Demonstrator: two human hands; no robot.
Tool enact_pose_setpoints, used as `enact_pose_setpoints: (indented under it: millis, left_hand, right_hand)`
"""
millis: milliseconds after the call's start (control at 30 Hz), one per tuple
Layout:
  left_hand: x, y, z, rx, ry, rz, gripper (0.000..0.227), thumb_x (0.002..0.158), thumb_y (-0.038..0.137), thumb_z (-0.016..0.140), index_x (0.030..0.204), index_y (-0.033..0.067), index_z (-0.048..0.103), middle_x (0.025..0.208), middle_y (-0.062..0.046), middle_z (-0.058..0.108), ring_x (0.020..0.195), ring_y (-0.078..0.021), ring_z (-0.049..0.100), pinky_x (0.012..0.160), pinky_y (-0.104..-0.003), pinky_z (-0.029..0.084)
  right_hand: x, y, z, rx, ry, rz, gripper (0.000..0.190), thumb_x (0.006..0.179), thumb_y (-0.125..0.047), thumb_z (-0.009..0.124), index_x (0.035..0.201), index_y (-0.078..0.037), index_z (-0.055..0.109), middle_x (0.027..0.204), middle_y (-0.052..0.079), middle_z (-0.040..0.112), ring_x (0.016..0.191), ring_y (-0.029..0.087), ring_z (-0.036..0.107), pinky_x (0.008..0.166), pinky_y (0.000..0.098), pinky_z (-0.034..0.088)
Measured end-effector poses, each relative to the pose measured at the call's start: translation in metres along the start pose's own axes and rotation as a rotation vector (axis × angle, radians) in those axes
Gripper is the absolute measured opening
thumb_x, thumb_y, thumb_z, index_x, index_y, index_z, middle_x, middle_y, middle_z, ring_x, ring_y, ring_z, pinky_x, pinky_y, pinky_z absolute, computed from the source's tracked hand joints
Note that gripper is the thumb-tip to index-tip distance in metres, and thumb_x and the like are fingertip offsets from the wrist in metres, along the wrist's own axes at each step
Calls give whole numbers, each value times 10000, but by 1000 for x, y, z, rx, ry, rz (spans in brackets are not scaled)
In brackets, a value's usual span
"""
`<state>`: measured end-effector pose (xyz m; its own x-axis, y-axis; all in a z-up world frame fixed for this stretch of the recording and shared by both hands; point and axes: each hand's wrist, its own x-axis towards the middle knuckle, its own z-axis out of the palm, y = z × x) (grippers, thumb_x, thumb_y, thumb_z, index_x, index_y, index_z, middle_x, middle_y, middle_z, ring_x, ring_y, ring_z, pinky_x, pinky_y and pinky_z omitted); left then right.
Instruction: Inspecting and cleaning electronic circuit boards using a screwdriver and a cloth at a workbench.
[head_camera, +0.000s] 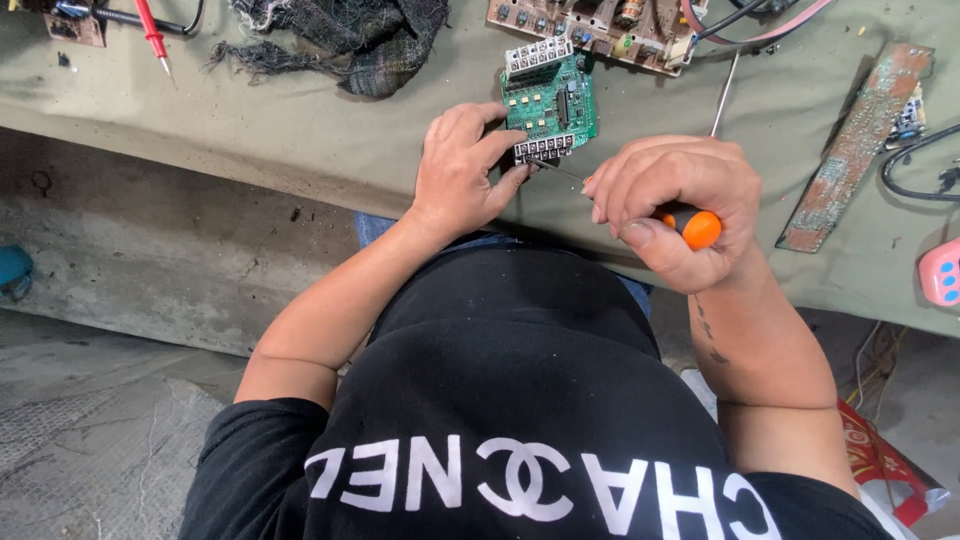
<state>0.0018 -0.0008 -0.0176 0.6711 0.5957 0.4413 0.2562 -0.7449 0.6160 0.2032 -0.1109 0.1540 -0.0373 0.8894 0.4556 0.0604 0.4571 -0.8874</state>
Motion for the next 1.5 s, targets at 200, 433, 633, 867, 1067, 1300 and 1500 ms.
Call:
enact_pose_setpoints:
  millis: [200, 433, 633, 867, 1067, 1300, 1500]
  left_hand:
    - [0, 0, -1, -6, 5, 0, 275, 862, 366, 835, 1058, 189, 760, 1181, -53, 650, 1134, -315, 612, 975, -458, 474]
    - [5, 5, -6, 8, 18, 6, 270, 843, 323, 856, 1053, 185, 759, 1174, -52, 651, 1131, -310, 617, 959, -448, 479]
    - [12, 14, -14, 60, -63, 15, 257, 947, 350, 741, 1089, 137, 758, 1200, -113, 641, 1092, -340, 608, 869, -478, 468]
    - [4, 5, -2, 200, 54, 110, 164, 927, 306, 617, 849, 178, 684, 900, -41, 574, 790, -286, 551, 692, -405, 429]
    - [2, 1, 1, 228, 31, 126, 144, 877, 308, 650, 851, 177, 703, 856, -35, 604, 741, -279, 570, 658, -397, 436]
    - [1, -2, 5, 160, 29, 62, 190, 815, 341, 732, 977, 247, 771, 850, 38, 655, 781, -204, 630, 683, -335, 484]
    - [2, 0, 4, 116, 0, 36, 240, 808, 346, 759, 1015, 227, 770, 842, 23, 656, 778, -219, 634, 698, -350, 498]
  right_hand:
    - [2, 1, 1, -9, 13, 3, 260, 921, -92, 637, 678, -23, 574, 596, 113, 617, 575, 291, 649, 601, 463, 600]
    - [26, 9, 12, -60, -16, -41, 237, 932, -75, 669, 707, -22, 614, 627, 110, 613, 581, 308, 634, 548, 415, 537]
    - [46, 15, 29, -83, -61, -1, 151, 973, -120, 678, 900, 12, 683, 810, 141, 685, 687, 254, 650, 673, 344, 533]
    - [46, 42, 40, 217, 73, -105, 396, 868, -347, 822, 721, 2, 708, 574, 82, 598, 443, 187, 522, 451, 311, 480]
    - [50, 37, 45, 270, 176, -111, 609, 945, -572, 649, 693, -19, 683, 518, 28, 509, 402, 117, 455, 381, 275, 398]
    - [40, 36, 50, 87, 236, -236, 473, 1021, -408, 573, 722, -45, 631, 537, 39, 497, 408, 203, 453, 394, 330, 442]
    - [37, 34, 59, 21, 382, -307, 460, 1032, -374, 552, 726, -35, 606, 487, -5, 473, 369, 170, 428, 354, 296, 403]
